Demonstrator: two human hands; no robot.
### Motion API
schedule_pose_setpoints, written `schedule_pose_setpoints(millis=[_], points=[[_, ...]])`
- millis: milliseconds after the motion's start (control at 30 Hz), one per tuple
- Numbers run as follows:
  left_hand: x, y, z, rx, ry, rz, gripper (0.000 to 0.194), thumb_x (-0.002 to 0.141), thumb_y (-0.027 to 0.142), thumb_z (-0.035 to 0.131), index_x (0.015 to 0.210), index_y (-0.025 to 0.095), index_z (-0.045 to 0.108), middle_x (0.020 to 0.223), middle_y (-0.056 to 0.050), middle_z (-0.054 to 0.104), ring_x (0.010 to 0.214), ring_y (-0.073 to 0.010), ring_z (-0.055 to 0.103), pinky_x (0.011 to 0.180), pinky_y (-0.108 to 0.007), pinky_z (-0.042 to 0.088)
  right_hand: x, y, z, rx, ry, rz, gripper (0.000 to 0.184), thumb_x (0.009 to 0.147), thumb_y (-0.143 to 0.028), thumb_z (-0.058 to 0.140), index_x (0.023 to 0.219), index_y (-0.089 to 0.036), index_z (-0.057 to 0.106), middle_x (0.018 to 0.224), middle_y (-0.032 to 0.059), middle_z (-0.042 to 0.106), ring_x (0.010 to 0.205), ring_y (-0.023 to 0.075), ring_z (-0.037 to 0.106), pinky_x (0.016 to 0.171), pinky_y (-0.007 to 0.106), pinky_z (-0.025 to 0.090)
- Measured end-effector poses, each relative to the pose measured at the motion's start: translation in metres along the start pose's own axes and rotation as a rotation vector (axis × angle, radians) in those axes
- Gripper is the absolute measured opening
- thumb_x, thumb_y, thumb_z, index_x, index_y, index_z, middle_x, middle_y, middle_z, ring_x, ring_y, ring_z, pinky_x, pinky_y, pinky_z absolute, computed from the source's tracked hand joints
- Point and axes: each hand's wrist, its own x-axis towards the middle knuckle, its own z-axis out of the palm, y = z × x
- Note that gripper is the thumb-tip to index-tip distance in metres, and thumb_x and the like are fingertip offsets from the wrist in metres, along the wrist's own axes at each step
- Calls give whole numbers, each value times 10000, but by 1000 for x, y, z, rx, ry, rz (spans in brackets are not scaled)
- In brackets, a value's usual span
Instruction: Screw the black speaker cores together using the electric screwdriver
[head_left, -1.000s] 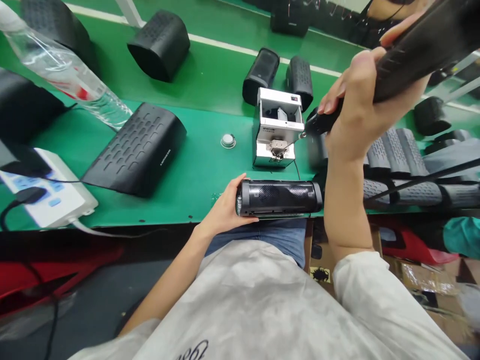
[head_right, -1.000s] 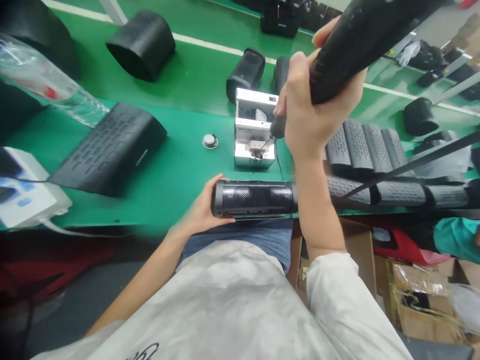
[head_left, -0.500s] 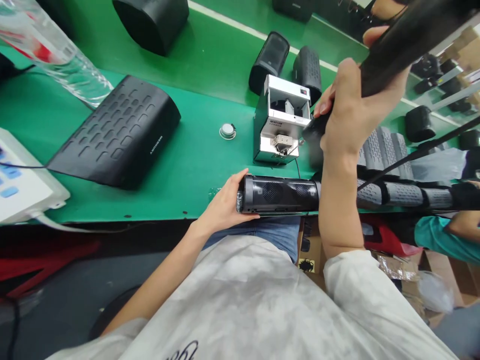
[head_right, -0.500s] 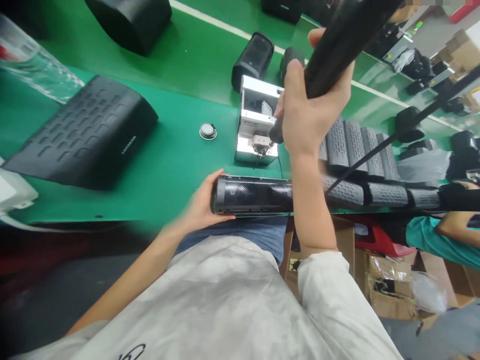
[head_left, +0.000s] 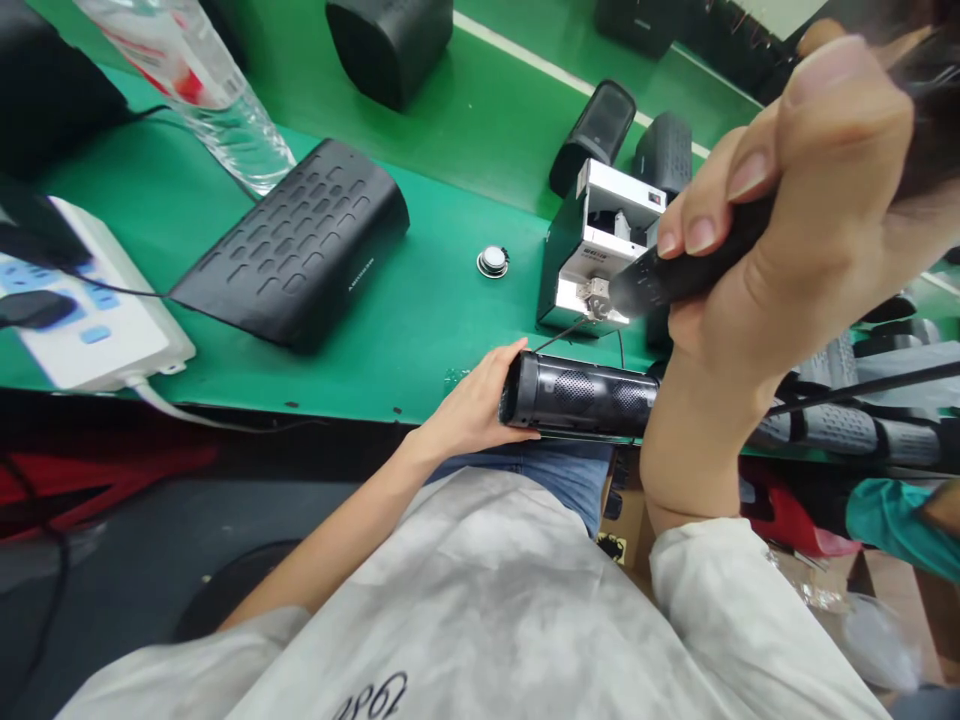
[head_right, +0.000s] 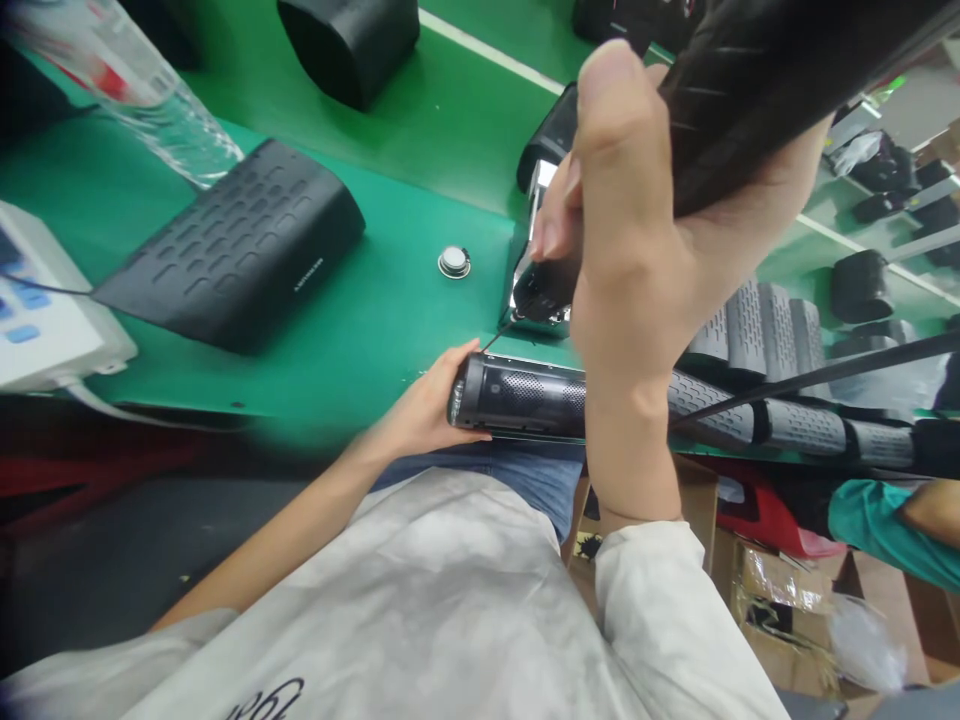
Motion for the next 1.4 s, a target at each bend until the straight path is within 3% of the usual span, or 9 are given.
schedule_pose_setpoints(millis=[67,133,267,333,533,933,1133,1267,1400], points=[[1,1,0,-4,3,10,1391,849,534,1071,1898,286,192,1769,-272,533,1662,-522,579,1364,-736,532,-8,-8,20,42,124,-184,251,1100,-139,602,1109,-324,433,790,-59,505,566,146,526,530,315,465],[2,2,-1,-13,-1,15,1371,858,528,1063,1889,282,194,1761,-275,532,1658,-522,580,1359,-744,534,-13,-10,32,93,130,-231,293,1050,-63,606,1057,-318,461,724,-80,515,522,141,516,500,319,446],[4,6,-3,-29,-12,-17,1292,854,515,1063,1844,298,263,1751,-255,533,1644,-511,586,1360,-745,528,-23,8,34,202,56,-178,212,992,-91,702,1107,-256,636,688,-98,554,439,125,504,435,319,409],[5,9,-3,-51,-8,-25,1261,824,511,1083,1803,293,318,1707,-246,567,1596,-500,620,1333,-731,554,-32,21,34,220,20,-92,268,971,-120,777,1207,-226,707,689,-96,605,431,128,519,436,307,434],[6,6,-2,-143,-16,-65,1176,751,538,1108,1686,308,434,1583,-206,638,1484,-485,671,1246,-724,606,-50,39,37,364,-36,13,256,976,-159,862,1123,-250,674,654,-108,575,413,106,491,424,244,435],[4,1,2,-134,-16,-81,1164,767,661,1060,1691,398,404,1539,-166,663,1420,-479,703,1213,-720,638,-49,45,34,355,-53,15,282,926,-202,938,1046,-283,696,638,-109,578,388,112,464,382,243,455],[5,8,-7,-114,-28,-85,1186,780,547,1097,1705,299,398,1616,-206,625,1520,-467,667,1304,-724,579,-56,52,41,280,-31,38,331,1007,-444,919,1172,-294,674,678,-111,574,417,118,507,401,269,476],[9,8,-8,-58,-40,-108,1147,814,432,1076,1727,283,397,1665,-202,604,1570,-457,649,1335,-691,556,-39,30,28,190,-94,16,374,1059,-508,782,1315,-341,567,698,-123,545,497,144,543,476,305,557],[7,8,-8,7,-36,-115,1154,831,446,1065,1745,278,380,1677,-215,600,1562,-460,659,1325,-665,570,-3,-2,-9,71,95,-301,186,1052,-254,669,1051,-352,512,702,-90,475,489,138,468,435,325,458]])
